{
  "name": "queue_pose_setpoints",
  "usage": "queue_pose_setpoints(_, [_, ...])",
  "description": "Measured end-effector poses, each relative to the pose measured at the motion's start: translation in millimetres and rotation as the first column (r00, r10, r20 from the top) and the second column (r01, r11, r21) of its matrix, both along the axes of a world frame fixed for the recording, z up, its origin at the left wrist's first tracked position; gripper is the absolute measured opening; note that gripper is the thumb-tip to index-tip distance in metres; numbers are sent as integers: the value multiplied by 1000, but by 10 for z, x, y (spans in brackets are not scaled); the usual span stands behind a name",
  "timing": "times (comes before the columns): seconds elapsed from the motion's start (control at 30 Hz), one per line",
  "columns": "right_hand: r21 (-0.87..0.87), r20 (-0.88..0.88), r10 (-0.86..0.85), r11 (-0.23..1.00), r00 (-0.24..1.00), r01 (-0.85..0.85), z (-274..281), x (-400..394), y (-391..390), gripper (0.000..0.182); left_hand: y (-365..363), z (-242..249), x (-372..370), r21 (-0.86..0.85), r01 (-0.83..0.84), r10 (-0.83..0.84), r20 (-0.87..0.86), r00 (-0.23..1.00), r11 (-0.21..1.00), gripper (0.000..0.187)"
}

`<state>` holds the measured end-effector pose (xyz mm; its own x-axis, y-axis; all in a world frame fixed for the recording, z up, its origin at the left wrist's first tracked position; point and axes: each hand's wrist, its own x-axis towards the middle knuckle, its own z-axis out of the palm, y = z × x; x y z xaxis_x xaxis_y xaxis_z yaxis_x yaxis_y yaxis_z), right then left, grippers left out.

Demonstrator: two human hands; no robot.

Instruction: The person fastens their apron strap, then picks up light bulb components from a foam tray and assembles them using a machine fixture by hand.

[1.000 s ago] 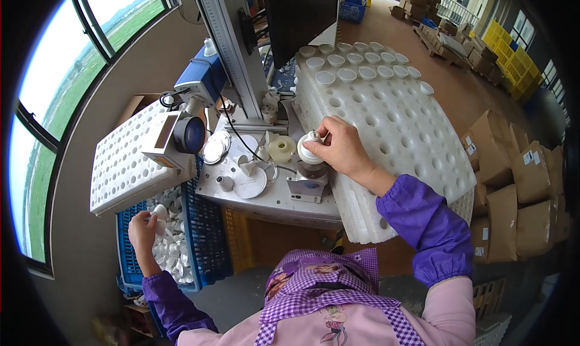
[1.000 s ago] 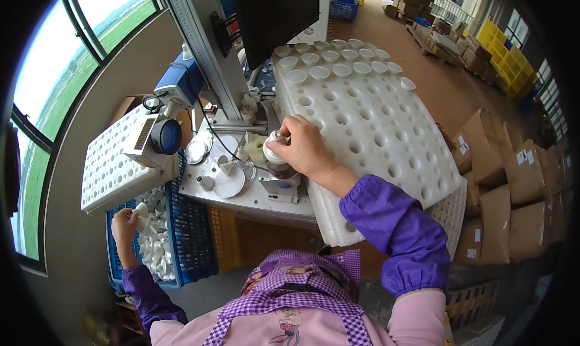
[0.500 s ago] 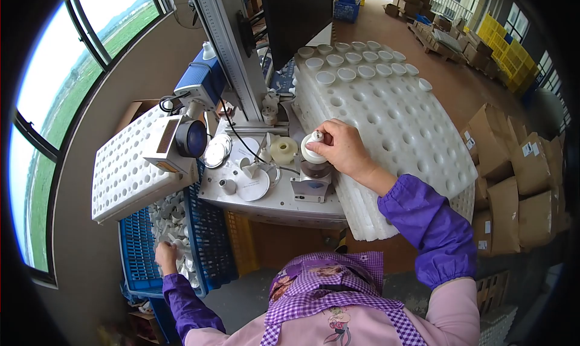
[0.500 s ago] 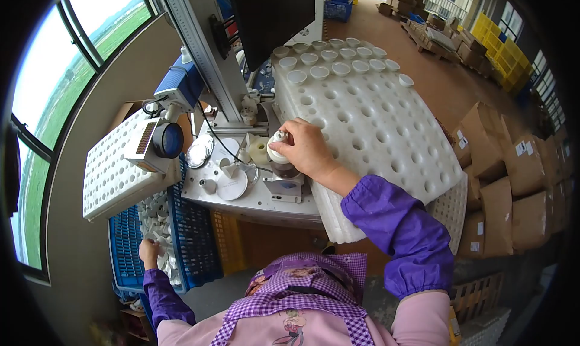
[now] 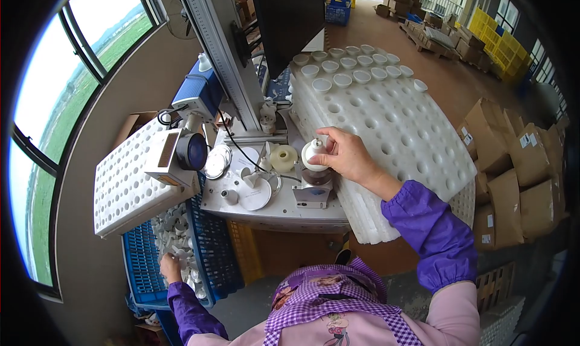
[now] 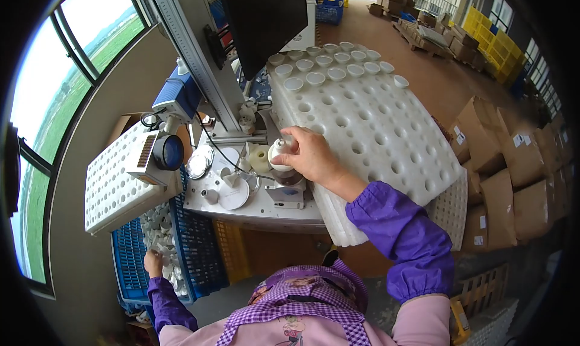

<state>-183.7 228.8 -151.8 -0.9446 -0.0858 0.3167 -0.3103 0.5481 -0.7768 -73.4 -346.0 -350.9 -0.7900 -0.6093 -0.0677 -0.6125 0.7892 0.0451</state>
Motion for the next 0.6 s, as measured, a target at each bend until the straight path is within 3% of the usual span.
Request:
queue_pose_setpoints(0.07, [22,45,9,1000,999,-10,145,48,93,43,236,160,-32,-195,-29,34,23,999,980,40])
queue_pose_setpoints(0.1, [14,24,2,1000,1000,-2,215,82,183,43,298,201,-93,-149,-43,41,-21,999,988,43])
queue_pose_setpoints(0.17, [25,15,-41,999,999,40,262,108,430,35,488,175,-150,-188,19,-69,-262,963,982,35])
queue_pose_setpoints(0.27, [73,-55,-245,966,968,248,237,-114,1045,23,911,187,-227,-290,226,-359,-580,731,930,23])
queue_pose_setpoints(0.3, [134,-80,-339,928,937,347,240,-206,1273,21,1198,270,-234,-223,317,-382,-659,647,922,20])
queue_pose_setpoints(0.37, [382,-230,-412,795,882,471,227,-403,1735,26,1623,228,-221,-149,406,-387,-696,605,902,20])
queue_pose_setpoints(0.4, [384,-231,-415,792,880,475,176,-521,1954,26,1819,200,-213,-79,483,-381,-730,568,872,19])
queue_pose_setpoints(0.47, [644,-409,-349,544,843,538,91,-727,2281,31,2223,186,-189,68,567,-311,-779,544,821,21])
queue_pose_setpoints(0.5, [645,-409,-350,543,843,538,88,-780,2358,31,2375,180,-170,63,603,-331,-787,520,795,22])
queue_pose_setpoints(0.57, [826,-353,-354,317,866,466,94,-896,2495,31,2643,229,-105,104,662,-344,-789,510,742,21])
queue_pose_setpoints(0.6, [826,-357,-347,318,868,466,74,-971,2592,31,2754,245,-80,132,684,-340,-790,510,717,21])
